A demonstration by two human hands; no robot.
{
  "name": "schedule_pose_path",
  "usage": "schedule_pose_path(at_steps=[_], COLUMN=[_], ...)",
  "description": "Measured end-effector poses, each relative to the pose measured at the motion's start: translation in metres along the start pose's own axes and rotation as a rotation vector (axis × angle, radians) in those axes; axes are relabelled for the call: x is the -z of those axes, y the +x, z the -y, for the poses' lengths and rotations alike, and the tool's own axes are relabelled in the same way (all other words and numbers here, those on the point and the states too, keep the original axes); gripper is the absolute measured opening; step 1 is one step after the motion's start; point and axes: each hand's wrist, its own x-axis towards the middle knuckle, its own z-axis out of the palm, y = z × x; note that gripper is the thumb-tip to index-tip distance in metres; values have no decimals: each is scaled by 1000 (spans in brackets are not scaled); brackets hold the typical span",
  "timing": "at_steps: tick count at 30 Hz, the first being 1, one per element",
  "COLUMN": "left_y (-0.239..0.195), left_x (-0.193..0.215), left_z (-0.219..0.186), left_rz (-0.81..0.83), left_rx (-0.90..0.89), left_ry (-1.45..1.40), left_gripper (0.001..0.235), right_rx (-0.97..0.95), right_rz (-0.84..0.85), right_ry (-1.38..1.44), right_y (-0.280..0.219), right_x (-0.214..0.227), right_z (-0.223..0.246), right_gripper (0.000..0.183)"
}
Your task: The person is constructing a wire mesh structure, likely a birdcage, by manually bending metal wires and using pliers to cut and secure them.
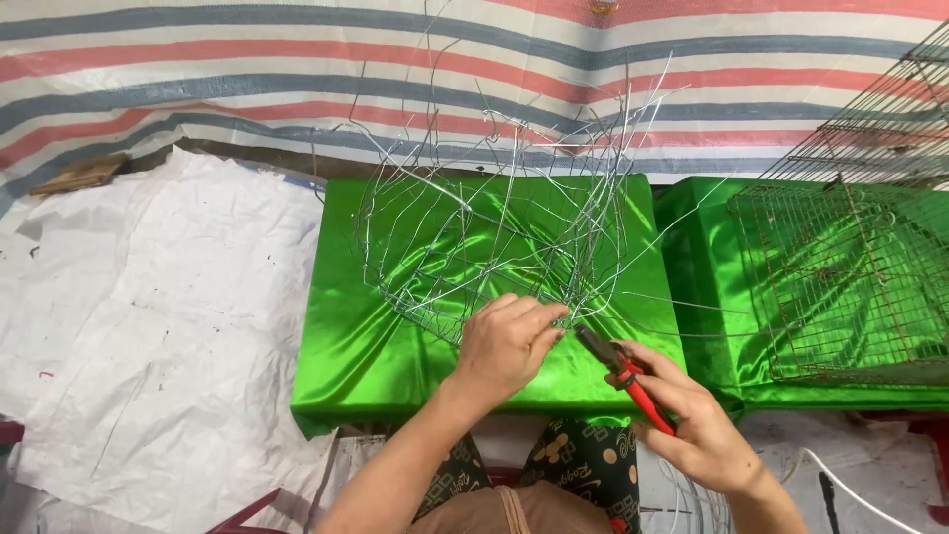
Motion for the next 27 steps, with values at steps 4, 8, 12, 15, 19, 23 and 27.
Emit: schedule_pose_path(at_steps=[4, 8, 12, 15, 19, 23, 27], left_y=[18, 65, 129, 150, 156, 148, 111], left_x=[8, 22, -1, -15, -19, -5, -13], left_z=[-19, -45, -49, -62, -65, -64, -42], left_rz=[15, 55, 533, 726, 822, 697, 246], left_rx=[23, -141, 112, 181, 160, 229, 132], left_ry=[35, 10, 261, 388, 432, 360, 111], left_gripper=[22, 39, 20, 27, 35, 14, 12], right_rx=[75, 60, 10, -11, -32, -114, -140], right_rz=[-91, -173, -207, -166, -133, -129, -81], right_ry=[-4, 26, 112, 136, 193, 375, 753], right_y=[1, -7, -15, -26, -28, -25, -11], right_x=[-1, -22, -43, -51, -50, -56, -70], right_z=[-4, -12, -22, -36, -34, -49, -48], right_gripper=[51, 52, 48, 52, 51, 49, 26])
